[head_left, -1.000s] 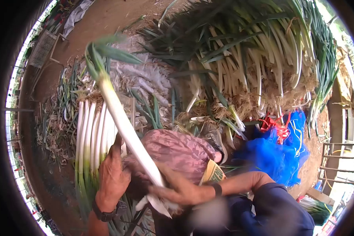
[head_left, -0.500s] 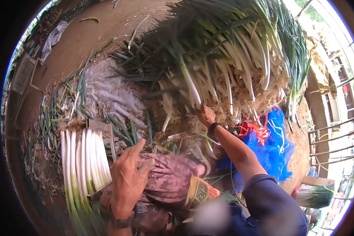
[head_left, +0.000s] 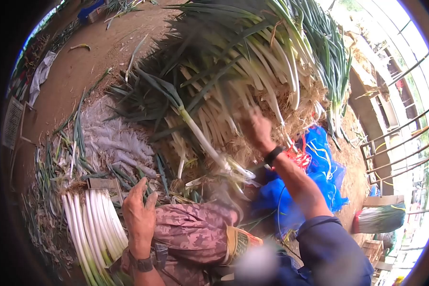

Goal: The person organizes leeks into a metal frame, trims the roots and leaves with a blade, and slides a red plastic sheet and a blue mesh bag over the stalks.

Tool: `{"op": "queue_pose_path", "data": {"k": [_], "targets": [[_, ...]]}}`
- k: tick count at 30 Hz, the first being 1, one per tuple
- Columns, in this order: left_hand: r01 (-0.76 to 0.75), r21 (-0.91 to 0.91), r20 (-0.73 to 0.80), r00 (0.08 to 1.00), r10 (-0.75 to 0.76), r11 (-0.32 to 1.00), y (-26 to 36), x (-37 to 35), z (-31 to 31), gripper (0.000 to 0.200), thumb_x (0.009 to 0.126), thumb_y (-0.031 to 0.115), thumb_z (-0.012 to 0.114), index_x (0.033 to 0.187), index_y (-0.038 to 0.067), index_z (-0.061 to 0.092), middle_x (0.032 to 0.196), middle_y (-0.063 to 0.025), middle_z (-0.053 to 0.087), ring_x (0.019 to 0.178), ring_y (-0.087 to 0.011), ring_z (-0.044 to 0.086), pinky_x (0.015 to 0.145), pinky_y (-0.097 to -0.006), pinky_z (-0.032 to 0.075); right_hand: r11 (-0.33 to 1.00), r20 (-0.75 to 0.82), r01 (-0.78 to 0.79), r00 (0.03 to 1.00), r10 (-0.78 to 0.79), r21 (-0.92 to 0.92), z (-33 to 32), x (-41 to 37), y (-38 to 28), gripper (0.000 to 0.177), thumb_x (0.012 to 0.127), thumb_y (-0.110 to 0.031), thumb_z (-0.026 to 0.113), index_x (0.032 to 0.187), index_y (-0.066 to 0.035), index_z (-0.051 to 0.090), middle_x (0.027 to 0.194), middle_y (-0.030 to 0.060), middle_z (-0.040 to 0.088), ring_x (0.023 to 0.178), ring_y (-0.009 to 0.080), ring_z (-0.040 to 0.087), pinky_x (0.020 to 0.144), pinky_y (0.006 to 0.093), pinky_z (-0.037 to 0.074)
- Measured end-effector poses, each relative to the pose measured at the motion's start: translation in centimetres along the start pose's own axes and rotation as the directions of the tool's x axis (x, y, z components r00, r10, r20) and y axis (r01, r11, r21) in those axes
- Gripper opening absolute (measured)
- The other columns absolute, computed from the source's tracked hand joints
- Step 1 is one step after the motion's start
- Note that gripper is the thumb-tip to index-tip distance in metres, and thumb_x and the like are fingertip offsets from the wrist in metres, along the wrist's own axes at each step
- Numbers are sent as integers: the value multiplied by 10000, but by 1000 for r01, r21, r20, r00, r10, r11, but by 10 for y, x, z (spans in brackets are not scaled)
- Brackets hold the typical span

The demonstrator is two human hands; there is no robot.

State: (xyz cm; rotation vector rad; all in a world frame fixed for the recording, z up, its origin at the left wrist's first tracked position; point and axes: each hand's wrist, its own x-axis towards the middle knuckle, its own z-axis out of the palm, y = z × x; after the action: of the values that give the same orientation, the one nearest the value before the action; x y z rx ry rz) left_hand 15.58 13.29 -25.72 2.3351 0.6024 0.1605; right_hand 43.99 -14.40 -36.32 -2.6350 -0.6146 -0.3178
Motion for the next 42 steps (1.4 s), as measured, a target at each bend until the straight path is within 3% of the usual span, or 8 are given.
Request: {"op": "queue_pose_path", "data": {"k": [8,10,14,21,28,32,40,42], "targets": [[-74,129,18,997,72,989,18,-16,-1,396,901,131,659,1244,-54,596,1137,-254,645,1025,-418,638,894,-443,506,892,287,-97,927,243,-441,-42,66,99,386,820,-353,737,968,-5,659,772,95,665,590,213,632,521,319,471],[-73,122,-4,997,74,990,16,-23,-2,419,881,124,686,1249,-55,597,1132,-248,652,1028,-400,642,891,-433,507,791,606,-420,792,79,446,-54,58,68,357,853,-378,716,896,-24,700,644,12,593,548,123,544,499,273,400],[-65,153,-17,997,69,986,21,-34,-4,442,857,104,712,1255,-50,595,1120,-241,661,1020,-386,646,877,-427,507,378,538,-438,815,-216,816,-62,-14,-43,311,901,-325,691,961,-20,703,719,-26,587,568,50,480,490,217,331],[-96,73,-45,994,100,993,28,-61,-4,766,834,124,750,1487,28,360,1267,-237,593,1142,-391,592,940,-431,497,234,732,-699,597,-330,676,-133,-134,-192,340,931,-254,680,1128,14,609,818,37,648,704,59,579,591,233,476],[-557,136,-415,719,557,819,35,-73,-33,796,746,181,831,1461,151,482,1561,-212,277,1424,-385,324,1153,-487,314,181,411,-478,437,-800,860,-179,-265,-257,297,868,-231,708,999,12,598,772,152,630,677,253,632,613,375,488],[-450,571,-420,559,715,687,32,-94,-113,272,828,175,764,1073,75,702,1141,-104,691,1170,-318,604,1119,-489,323,43,199,-404,351,-915,914,-206,-249,-253,256,841,-206,714,904,1,579,674,168,580,582,299,594,548,412,467],[176,936,-352,512,783,306,21,-220,-295,386,865,78,704,1244,71,631,1070,-105,684,1047,-306,642,1035,-477,404,258,252,83,76,-965,962,-197,-97,-229,289,871,-99,708,1127,27,665,952,109,717,831,171,680,725,330,553],[301,891,-454,614,646,339,6,-264,-314,478,855,74,712,1315,100,588,1051,-107,673,1016,-306,639,982,-466,443,310,192,263,394,-899,914,-190,-75,-237,201,932,-121,639,1062,22,694,889,82,708,779,147,666,678,317,542]]}}
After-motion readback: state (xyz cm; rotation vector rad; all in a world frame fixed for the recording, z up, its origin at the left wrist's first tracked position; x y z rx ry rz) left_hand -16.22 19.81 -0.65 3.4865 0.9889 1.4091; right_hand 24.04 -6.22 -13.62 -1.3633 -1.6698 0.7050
